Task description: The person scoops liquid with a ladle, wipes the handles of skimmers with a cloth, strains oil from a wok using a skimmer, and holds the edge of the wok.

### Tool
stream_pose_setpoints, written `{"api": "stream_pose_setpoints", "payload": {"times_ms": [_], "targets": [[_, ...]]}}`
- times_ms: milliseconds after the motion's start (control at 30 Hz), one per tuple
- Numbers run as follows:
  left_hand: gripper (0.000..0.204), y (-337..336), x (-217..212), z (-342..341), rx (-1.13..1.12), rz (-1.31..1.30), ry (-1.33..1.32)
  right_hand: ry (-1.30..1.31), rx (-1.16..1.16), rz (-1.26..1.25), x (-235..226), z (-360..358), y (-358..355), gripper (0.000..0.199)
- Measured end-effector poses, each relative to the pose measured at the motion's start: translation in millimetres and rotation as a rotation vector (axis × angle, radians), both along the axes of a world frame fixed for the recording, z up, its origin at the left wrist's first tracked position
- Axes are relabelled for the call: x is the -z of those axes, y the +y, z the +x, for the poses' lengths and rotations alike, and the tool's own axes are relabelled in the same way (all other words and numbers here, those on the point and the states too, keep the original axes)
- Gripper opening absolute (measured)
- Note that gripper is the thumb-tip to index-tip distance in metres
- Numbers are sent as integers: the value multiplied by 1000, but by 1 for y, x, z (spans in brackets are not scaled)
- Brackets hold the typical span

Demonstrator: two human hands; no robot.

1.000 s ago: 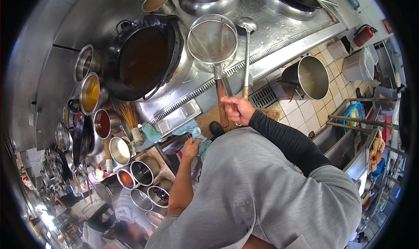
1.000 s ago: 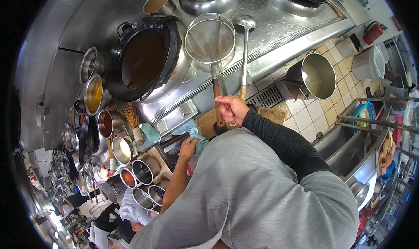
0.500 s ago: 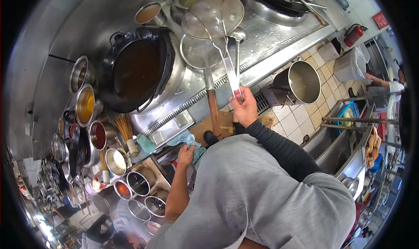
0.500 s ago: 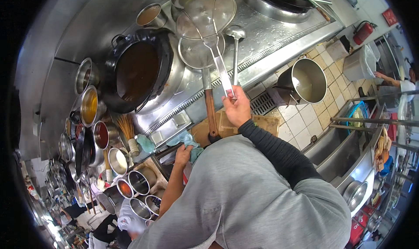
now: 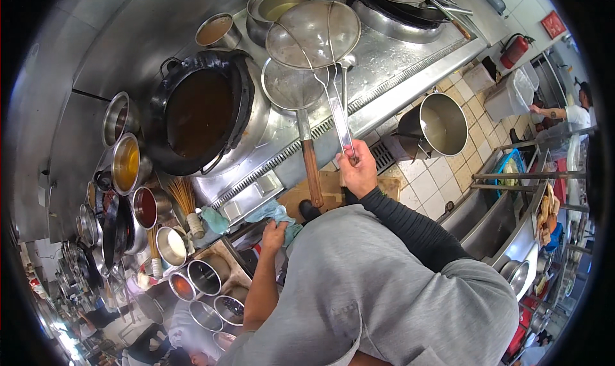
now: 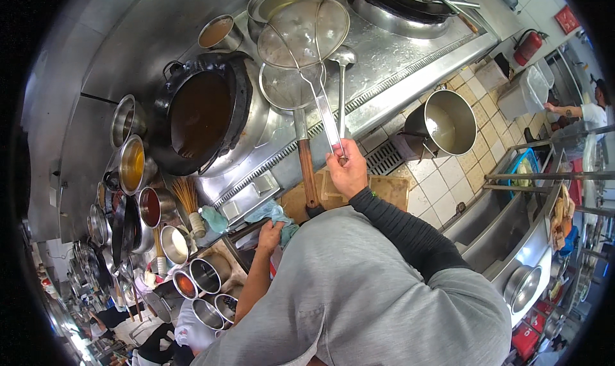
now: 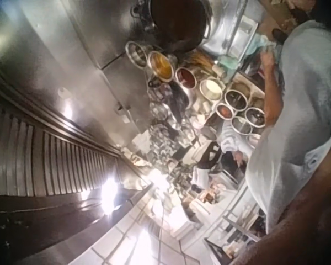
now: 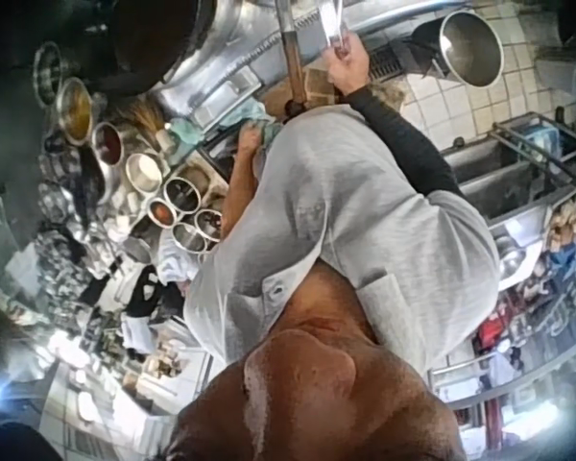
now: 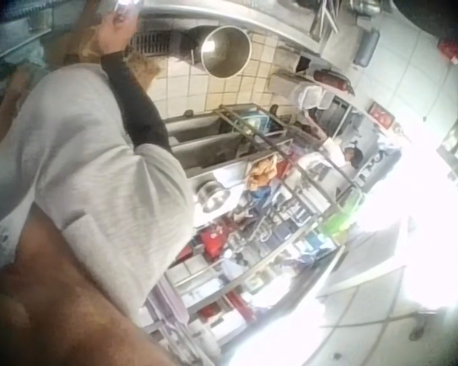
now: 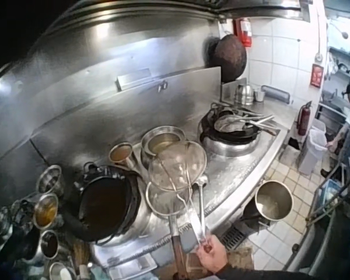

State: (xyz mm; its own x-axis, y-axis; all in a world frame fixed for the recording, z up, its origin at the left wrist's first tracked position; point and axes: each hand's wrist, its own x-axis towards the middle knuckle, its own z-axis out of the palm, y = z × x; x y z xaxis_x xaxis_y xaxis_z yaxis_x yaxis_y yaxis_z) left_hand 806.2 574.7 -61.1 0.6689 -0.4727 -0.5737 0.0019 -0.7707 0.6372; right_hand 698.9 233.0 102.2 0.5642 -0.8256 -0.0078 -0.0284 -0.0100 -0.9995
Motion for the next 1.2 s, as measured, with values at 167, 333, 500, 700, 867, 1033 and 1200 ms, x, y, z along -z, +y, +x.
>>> {"api": "stream_pose_setpoints", "payload": {"times_ms": [167, 333, 500, 700, 867, 1033, 1200], "targets": [[57, 9, 7, -2, -20, 4, -2, -7, -32, -16, -2, 1, 5, 27], [58, 4, -4, -5, -28, 13, 8, -26, -18, 55, -4, 2, 7, 26], [57, -1, -15, -6, -34, 30, -5, -38, -103, 327, -19, 5, -2, 18], [54, -5, -22, -7, -40, 26, 14, -155, -412, 1010, -15, 15, -5, 26], [54, -5, -30, -8, -11, 30, -23, 55, -464, 941, 22, 20, 11, 32], [54, 17, -11, -14, -36, 39, -44, 281, -475, 889, 37, 30, 20, 37], [51, 3, -35, -13, -58, 81, -49, 277, -341, 739, 60, 22, 15, 50]]}}
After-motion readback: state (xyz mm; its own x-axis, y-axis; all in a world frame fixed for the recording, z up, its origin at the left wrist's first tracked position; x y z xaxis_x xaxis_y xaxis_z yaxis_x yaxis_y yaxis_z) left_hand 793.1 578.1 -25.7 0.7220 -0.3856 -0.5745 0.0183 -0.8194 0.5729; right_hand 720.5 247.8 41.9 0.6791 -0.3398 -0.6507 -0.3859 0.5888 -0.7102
